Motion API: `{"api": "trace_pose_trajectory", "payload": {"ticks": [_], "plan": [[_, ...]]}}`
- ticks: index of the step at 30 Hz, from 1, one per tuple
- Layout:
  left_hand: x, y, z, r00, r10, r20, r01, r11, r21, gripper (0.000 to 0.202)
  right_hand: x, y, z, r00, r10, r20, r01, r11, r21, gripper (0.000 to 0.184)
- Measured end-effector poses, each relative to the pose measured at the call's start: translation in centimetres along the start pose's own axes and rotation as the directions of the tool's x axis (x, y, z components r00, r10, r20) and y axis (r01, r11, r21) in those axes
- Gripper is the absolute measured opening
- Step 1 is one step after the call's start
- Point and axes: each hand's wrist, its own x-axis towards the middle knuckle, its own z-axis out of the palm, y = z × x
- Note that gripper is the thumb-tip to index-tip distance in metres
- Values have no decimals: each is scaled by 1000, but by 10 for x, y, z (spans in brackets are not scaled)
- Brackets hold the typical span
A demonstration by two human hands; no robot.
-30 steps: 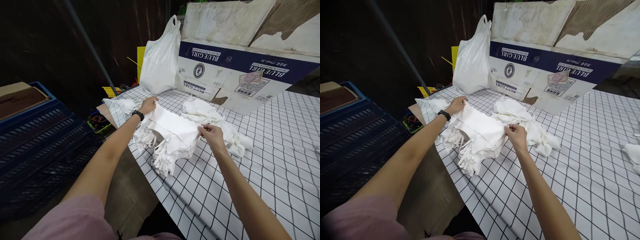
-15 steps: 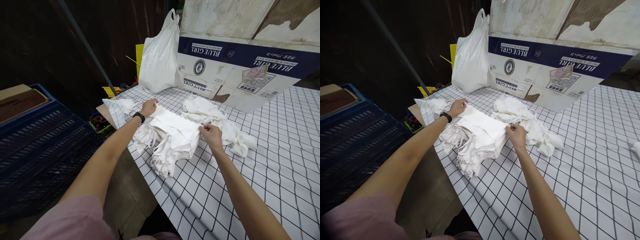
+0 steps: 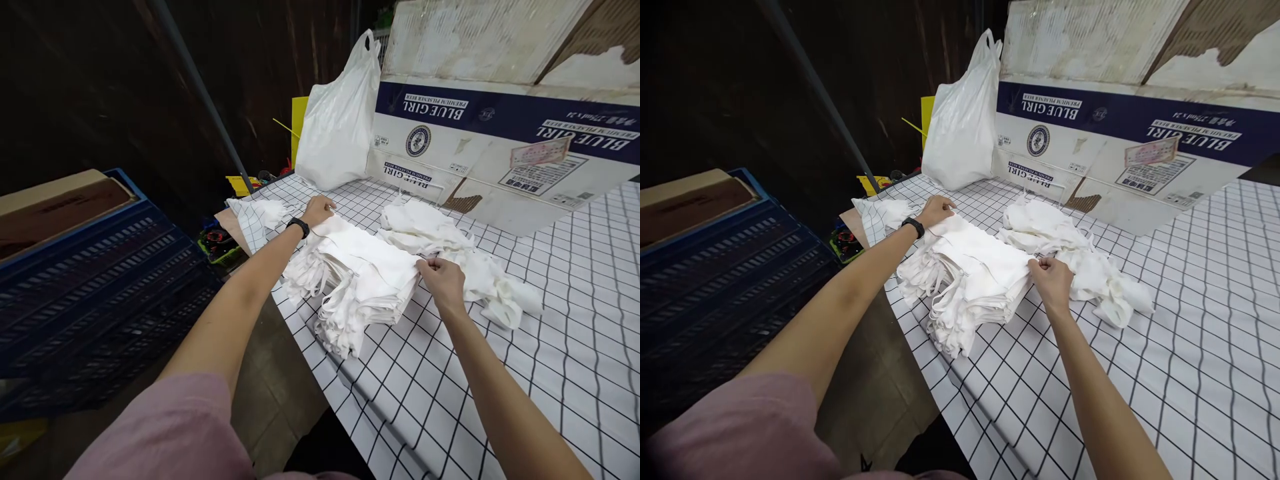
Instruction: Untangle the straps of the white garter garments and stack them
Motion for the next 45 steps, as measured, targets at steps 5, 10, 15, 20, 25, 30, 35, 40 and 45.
{"api": "trace_pose_trajectory", "payload": {"ticks": [5, 10, 15, 20, 25, 30, 35, 40, 45], "plan": [[7, 5, 6, 999, 37, 24, -37, 999, 9, 38, -1, -1, -1, 999, 34, 4, -34, 999, -16, 22], [5, 2, 6, 997, 19, 69, -23, 999, 45, 40, 1, 1, -3, 999, 40, 26, -38, 998, -45, 19], [-9, 12, -2, 1000, 27, -12, -26, 993, 113, 37, -6, 1, -3, 1000, 12, 3, -12, 1000, -2, 37], [-41, 44, -2, 970, 235, -64, -232, 971, 50, 22, -25, 11, -10, 996, -80, 37, 82, 995, -50, 37], [-103, 103, 5, 856, 481, -188, -509, 848, -151, 15, -36, 40, -35, 991, -130, 21, 132, 981, -142, 20], [-167, 187, 37, 789, 614, -31, -585, 735, -342, 17, -26, 80, -74, 981, -82, -176, 45, 978, -205, 25], [-176, 268, 109, 694, 643, 323, -597, 765, -240, 22, -12, 113, -103, 956, 8, -295, -71, 976, -205, 41], [-152, 306, 175, 744, 522, 417, -525, 843, -119, 37, -15, 124, -116, 975, 37, -217, -61, 993, -103, 15], [-148, 312, 203, 789, 489, 372, -472, 870, -143, 22, -25, 118, -140, 988, 57, -147, -40, 993, 112, 31]]}}
